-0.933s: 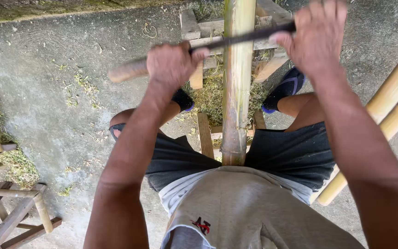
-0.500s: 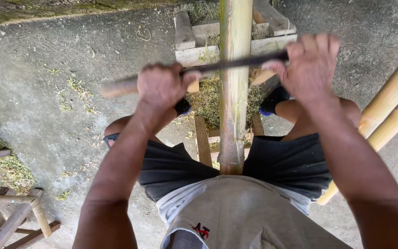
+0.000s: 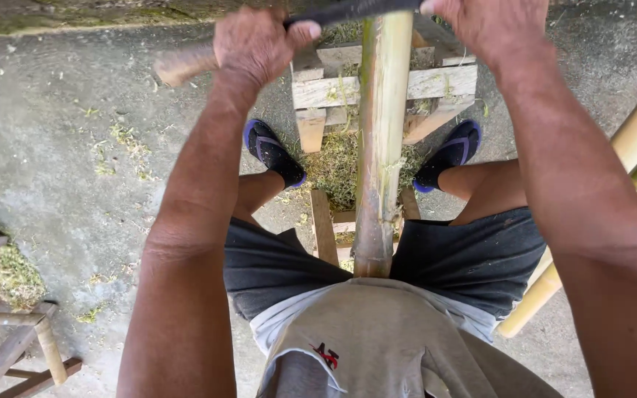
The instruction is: Scraping and shaving the outer green layer off a bamboo pole using a machete.
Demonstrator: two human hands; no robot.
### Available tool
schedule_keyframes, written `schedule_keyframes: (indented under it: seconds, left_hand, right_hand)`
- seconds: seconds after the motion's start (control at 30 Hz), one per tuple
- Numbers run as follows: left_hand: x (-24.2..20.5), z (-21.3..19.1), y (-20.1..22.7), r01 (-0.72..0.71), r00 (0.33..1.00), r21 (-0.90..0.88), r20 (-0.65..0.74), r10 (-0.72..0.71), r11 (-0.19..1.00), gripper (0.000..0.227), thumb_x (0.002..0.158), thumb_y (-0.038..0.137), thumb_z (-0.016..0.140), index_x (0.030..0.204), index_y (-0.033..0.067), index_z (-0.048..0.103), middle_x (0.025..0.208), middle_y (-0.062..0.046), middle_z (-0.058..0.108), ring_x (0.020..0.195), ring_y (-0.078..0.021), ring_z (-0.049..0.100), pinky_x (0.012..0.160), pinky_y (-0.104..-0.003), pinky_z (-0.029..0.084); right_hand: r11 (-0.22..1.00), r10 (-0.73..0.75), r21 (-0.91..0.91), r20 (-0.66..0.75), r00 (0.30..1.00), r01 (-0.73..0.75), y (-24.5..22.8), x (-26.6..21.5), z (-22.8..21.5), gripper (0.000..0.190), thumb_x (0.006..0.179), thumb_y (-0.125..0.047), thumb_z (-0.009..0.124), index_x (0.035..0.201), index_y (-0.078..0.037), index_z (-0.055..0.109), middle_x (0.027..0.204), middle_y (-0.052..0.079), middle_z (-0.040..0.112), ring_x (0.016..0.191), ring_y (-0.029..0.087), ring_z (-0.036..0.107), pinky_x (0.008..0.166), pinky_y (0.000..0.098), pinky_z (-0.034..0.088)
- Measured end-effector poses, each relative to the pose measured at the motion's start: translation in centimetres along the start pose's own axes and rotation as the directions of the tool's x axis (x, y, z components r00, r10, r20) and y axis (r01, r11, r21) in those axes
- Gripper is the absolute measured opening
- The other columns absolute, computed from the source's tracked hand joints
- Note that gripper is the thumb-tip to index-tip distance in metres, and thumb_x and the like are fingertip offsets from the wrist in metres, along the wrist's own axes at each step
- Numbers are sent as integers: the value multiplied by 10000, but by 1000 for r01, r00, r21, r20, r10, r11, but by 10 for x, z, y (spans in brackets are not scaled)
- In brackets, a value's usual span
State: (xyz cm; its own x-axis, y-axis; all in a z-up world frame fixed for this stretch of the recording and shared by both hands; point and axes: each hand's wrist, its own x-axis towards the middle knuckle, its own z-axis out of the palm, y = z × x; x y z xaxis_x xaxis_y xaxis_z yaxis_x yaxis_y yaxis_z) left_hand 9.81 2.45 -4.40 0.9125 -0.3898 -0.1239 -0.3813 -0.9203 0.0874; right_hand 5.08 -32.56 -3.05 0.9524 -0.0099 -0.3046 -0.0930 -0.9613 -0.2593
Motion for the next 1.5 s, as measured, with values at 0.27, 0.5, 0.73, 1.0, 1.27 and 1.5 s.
schedule_keyframes:
  seconds: [0.27,0.5,0.73,1.0,1.27,1.5]
  left_hand:
    - [-139,-22,41,118,872,-51,483,-78,992,866,851,872,140,839,174,653,584,36,459,478,-149,520,454,-406,521]
    - [-197,-1,46,-80,979,-149,176,106,986,810,894,852,253,819,195,722,508,-22,531,515,-200,548,535,-441,517]
    - [-64,-20,38,65,941,-63,337,-40,996,798,917,842,272,987,192,729,578,-18,578,521,-179,591,553,-420,523]
    - [38,-13,15,147,961,-138,255,-108,980,832,858,893,365,1145,203,731,820,-93,714,972,-262,671,918,-499,446]
    - [-13,3,18,62,958,-68,283,-40,996,870,873,894,174,924,194,686,585,46,430,521,-115,482,499,-386,477]
    - [-102,-13,40,61,920,-6,388,-54,998,872,869,863,75,814,168,599,560,48,403,429,-93,420,362,-331,399]
  right_hand:
    - [939,-227,-283,-82,970,196,-16,-138,34,751,1033,-780,442,983,-96,748,896,83,614,942,271,484,989,453,352]
    - [940,-328,-211,-354,876,267,-18,-217,48,586,930,-665,650,1019,-92,728,1000,62,617,1074,265,530,1088,461,354]
    - [925,-361,-265,-385,849,273,21,-79,31,651,963,-704,653,982,-57,722,982,84,594,1051,287,517,1094,480,340]
    - [903,-400,-345,-464,790,255,29,22,-3,671,915,-718,676,1051,-63,735,994,88,602,1105,295,502,1111,494,307]
    - [915,-309,-365,-354,883,174,18,-19,12,732,947,-780,592,1050,-74,753,981,74,616,1047,272,496,1076,483,313]
    - [926,-247,-341,-220,944,163,-1,-111,25,848,999,-825,381,1071,-68,758,952,84,610,997,266,498,1044,460,337]
